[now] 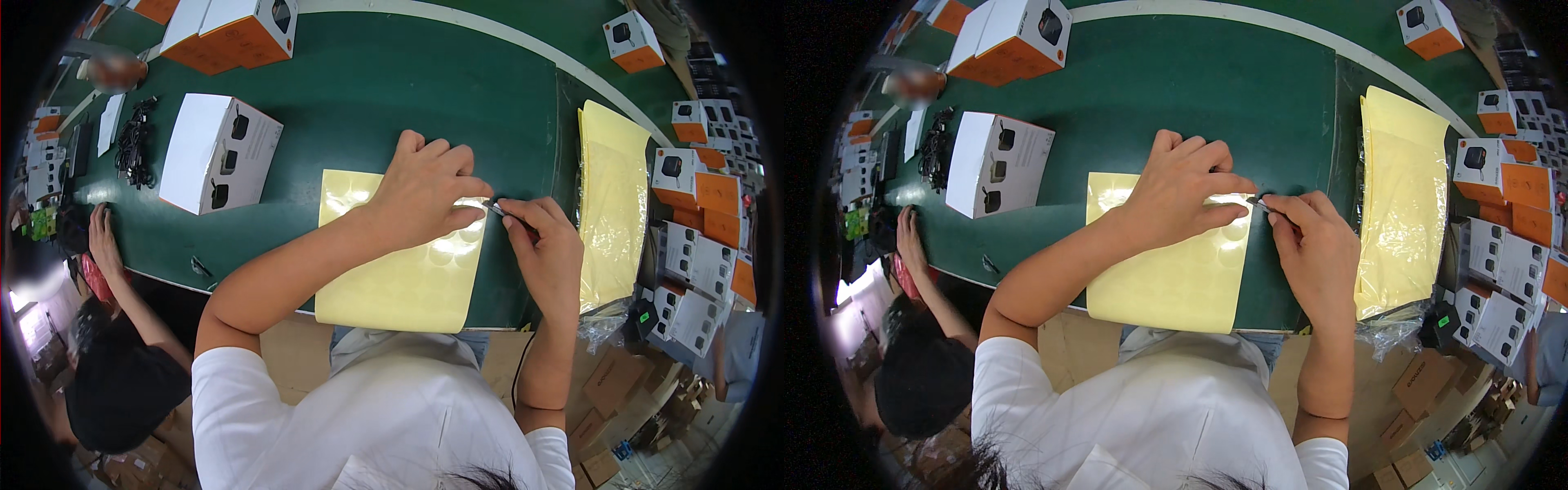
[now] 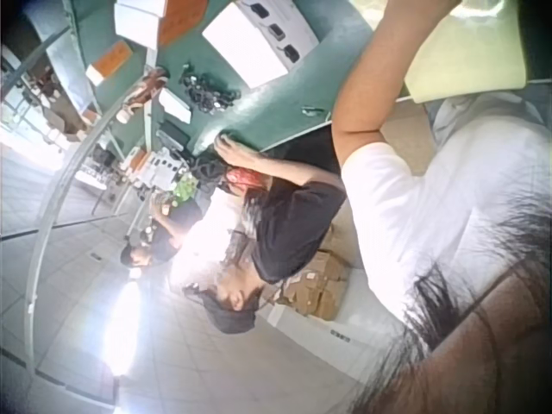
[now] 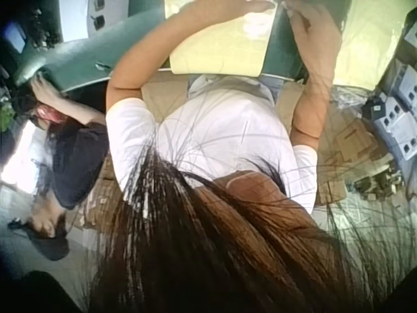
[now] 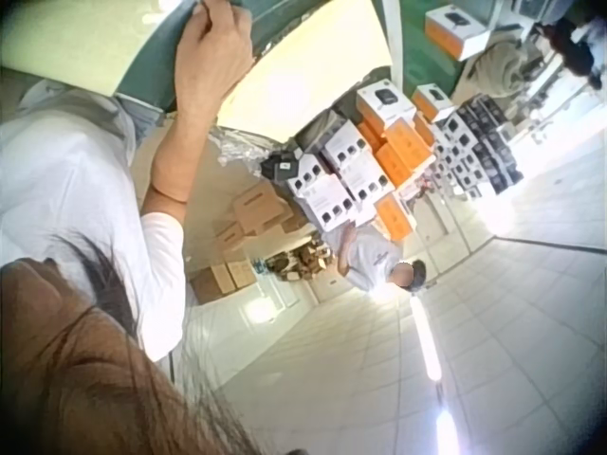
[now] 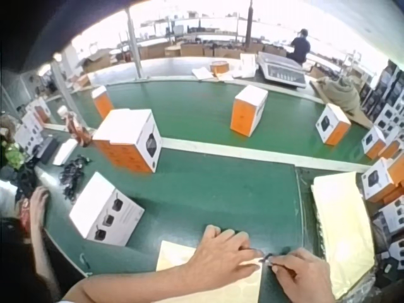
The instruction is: The recorder is peeling round labels from a sheet and applying them to small white electronic product boxes, then stacking them on an assembly line.
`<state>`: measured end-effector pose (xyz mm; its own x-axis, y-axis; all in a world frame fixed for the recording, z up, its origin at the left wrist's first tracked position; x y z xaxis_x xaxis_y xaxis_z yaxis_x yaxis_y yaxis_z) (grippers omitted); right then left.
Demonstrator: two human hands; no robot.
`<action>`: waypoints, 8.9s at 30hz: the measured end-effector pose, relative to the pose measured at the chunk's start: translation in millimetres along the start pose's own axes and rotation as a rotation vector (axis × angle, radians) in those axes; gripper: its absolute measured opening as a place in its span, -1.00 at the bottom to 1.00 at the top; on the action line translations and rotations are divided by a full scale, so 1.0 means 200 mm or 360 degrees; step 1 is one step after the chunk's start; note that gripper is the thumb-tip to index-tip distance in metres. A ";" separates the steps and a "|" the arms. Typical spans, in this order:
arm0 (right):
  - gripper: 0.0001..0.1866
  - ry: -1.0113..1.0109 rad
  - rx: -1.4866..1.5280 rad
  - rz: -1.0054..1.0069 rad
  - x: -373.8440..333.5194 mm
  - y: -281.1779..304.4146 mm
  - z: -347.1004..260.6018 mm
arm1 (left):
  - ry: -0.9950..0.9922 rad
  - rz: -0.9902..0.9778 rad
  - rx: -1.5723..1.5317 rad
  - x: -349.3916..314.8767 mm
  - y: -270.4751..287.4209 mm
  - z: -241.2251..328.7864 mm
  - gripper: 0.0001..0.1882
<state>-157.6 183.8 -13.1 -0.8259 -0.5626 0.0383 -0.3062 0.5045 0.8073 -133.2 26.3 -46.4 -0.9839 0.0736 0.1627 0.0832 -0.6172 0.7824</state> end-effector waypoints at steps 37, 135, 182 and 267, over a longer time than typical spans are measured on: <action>-0.79 0.0160 -0.0623 0.0242 0.04 -0.02 -0.11 | 0.0027 -0.0074 -0.0053 -0.02 0.04 -0.02 -0.50; -0.85 0.0439 0.0620 0.0712 -0.56 0.36 -0.56 | 0.0606 -0.0162 -0.3789 -0.75 0.07 0.13 -0.48; -0.82 -0.0225 0.1836 0.0460 -0.77 0.04 0.03 | 0.0580 0.0123 -0.2423 -0.26 0.30 0.45 -0.27; -0.84 0.0207 -0.0320 0.0173 0.09 0.05 -0.01 | 0.0161 -0.0095 -0.0024 0.10 0.01 -0.07 -0.54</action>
<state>-174.5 178.2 -3.0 -0.7769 -0.5983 0.1959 -0.1082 0.4335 0.8947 -155.6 15.6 -48.7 -0.9981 0.0315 0.0538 0.0223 -0.6257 0.7798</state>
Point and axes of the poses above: each hand's wrist, its own x-axis towards the middle knuckle, its own y-axis out of the back of the hand, z = x × y, the point moved 8 cm from there along x, towards the middle knuckle, and after that the axes turned 13 degrees about y, right-handed, at the moved point
